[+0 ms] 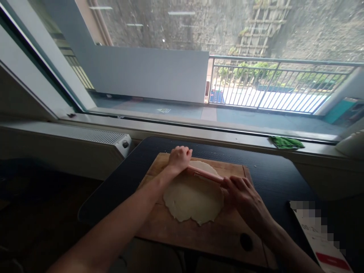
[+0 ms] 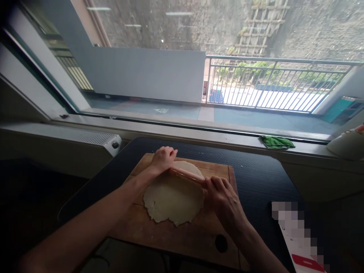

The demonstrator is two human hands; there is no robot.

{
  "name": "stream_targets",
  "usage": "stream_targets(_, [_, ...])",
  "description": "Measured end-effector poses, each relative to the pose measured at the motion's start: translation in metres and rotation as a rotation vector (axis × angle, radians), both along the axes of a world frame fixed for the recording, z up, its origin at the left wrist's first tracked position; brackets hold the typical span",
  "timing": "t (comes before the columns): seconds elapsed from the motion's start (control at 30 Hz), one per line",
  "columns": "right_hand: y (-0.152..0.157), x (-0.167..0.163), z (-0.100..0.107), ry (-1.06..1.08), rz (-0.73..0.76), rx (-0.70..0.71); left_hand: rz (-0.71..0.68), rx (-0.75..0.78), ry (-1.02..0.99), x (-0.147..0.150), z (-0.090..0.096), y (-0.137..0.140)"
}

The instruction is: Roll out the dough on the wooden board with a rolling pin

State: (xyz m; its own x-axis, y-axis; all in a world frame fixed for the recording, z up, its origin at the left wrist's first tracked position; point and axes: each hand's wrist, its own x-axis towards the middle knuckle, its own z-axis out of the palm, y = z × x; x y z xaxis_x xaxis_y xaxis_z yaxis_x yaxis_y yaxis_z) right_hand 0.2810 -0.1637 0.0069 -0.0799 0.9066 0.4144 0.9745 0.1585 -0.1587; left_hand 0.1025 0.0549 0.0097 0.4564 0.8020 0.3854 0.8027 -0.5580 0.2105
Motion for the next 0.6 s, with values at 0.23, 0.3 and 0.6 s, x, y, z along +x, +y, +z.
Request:
stream_targets(0.23, [-0.01,0.01,-0.013,0.081,0.113,-0.016,-0.149,0.108,-0.148,-0.05,-0.014,-0.036])
stream_targets(0.3, [0.012,0.017,-0.01,0.096,0.061,-0.02,-0.097,0.111,-0.127,-0.031,-0.011,-0.018])
stream_targets(0.6, [-0.018,0.015,-0.015,0.059,0.242,0.0,-0.277,0.065,-0.084,-0.059,-0.01,-0.049])
